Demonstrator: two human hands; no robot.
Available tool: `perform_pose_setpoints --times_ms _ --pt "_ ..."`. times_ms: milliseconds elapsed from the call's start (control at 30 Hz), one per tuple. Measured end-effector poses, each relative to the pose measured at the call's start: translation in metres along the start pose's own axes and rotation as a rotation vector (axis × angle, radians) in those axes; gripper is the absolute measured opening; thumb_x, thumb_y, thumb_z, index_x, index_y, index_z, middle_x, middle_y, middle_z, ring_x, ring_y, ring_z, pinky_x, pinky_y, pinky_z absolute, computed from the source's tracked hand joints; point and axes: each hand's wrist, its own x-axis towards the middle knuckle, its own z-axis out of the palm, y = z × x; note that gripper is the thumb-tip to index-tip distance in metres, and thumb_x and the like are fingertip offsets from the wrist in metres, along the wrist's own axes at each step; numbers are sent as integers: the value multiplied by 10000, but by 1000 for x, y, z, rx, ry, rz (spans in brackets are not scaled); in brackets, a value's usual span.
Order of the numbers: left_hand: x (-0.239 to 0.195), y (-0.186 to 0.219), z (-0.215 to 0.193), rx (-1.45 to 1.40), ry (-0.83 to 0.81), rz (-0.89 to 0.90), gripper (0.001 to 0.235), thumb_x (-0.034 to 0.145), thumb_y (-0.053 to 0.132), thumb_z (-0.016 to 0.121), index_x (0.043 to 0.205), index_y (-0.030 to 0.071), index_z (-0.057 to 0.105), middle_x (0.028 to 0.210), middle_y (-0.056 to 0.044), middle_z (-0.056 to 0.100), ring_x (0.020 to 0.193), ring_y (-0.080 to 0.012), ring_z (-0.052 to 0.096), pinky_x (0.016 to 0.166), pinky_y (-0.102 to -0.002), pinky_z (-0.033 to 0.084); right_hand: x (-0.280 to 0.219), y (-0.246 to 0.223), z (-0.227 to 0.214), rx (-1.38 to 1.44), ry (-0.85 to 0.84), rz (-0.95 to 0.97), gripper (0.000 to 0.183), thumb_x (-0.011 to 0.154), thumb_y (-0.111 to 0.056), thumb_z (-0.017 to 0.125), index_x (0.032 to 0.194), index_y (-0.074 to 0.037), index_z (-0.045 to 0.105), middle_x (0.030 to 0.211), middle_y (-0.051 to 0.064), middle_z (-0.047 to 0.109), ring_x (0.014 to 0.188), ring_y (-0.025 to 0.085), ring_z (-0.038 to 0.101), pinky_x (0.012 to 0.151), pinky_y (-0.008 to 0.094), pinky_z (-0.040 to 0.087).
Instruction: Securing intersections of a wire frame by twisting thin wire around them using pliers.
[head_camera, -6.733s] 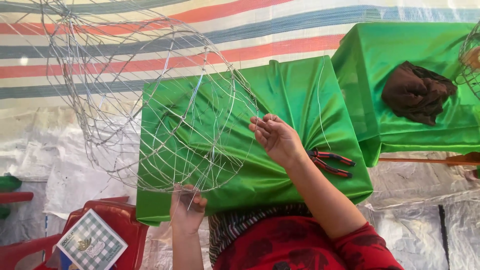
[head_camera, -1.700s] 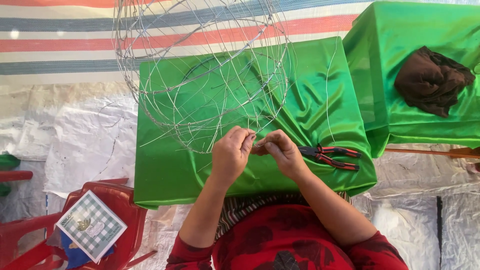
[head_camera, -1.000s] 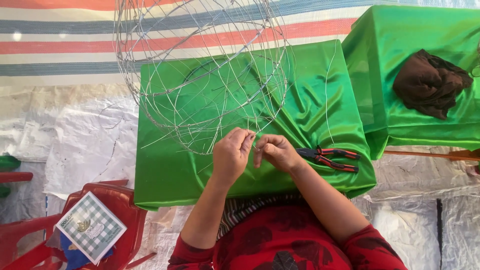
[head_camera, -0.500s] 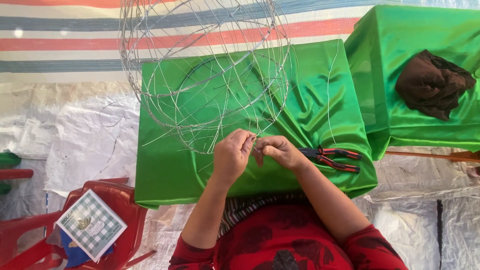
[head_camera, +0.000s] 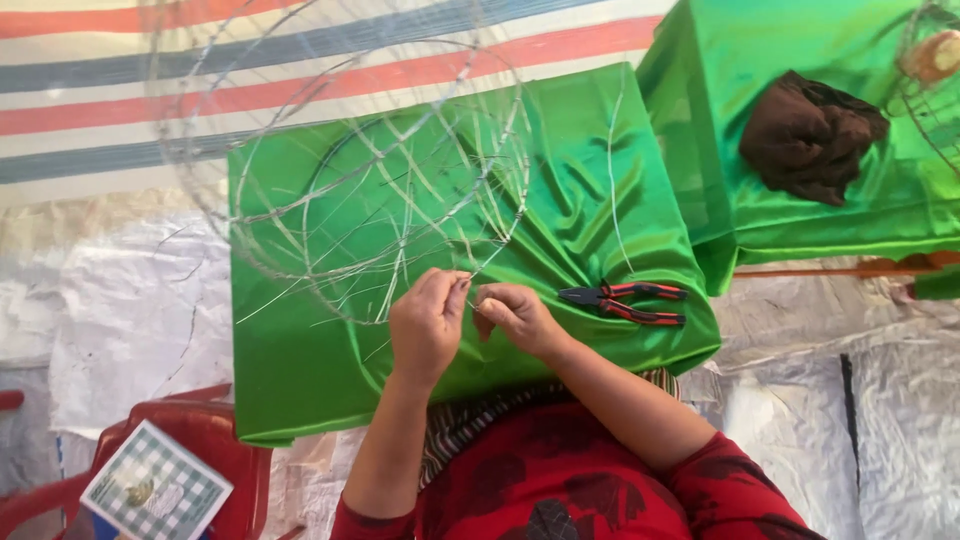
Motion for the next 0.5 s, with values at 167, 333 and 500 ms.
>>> perform_pose_setpoints --times_ms 167,333,500 --pt "-1 0 -3 -13 -34 -33 206 1032 195 638 887 75 721 780 -54 696 686 -279 710 615 -334 580 -34 -64 -43 -467 93 156 267 980 -184 672 1166 6 660 872 183 754 846 335 740 831 491 568" --pt "14 9 -12 -80 -19 -41 236 1027 161 632 834 48 703 709 -75 671 623 -273 691 601 -321 579 -92 -100 -118 -1540 -82 143 267 799 -288 772 1000 -150 664 839 56 680 848 272 682 782 399 557" --pt "21 10 -13 -72 9 -26 221 1020 168 641 837 56 699 736 -63 685 660 -284 712 616 -326 585 -115 -79 -137 -1877 -140 92 119 781 -258 657 846 -198 577 862 0 601 933 227 563 769 364 441"
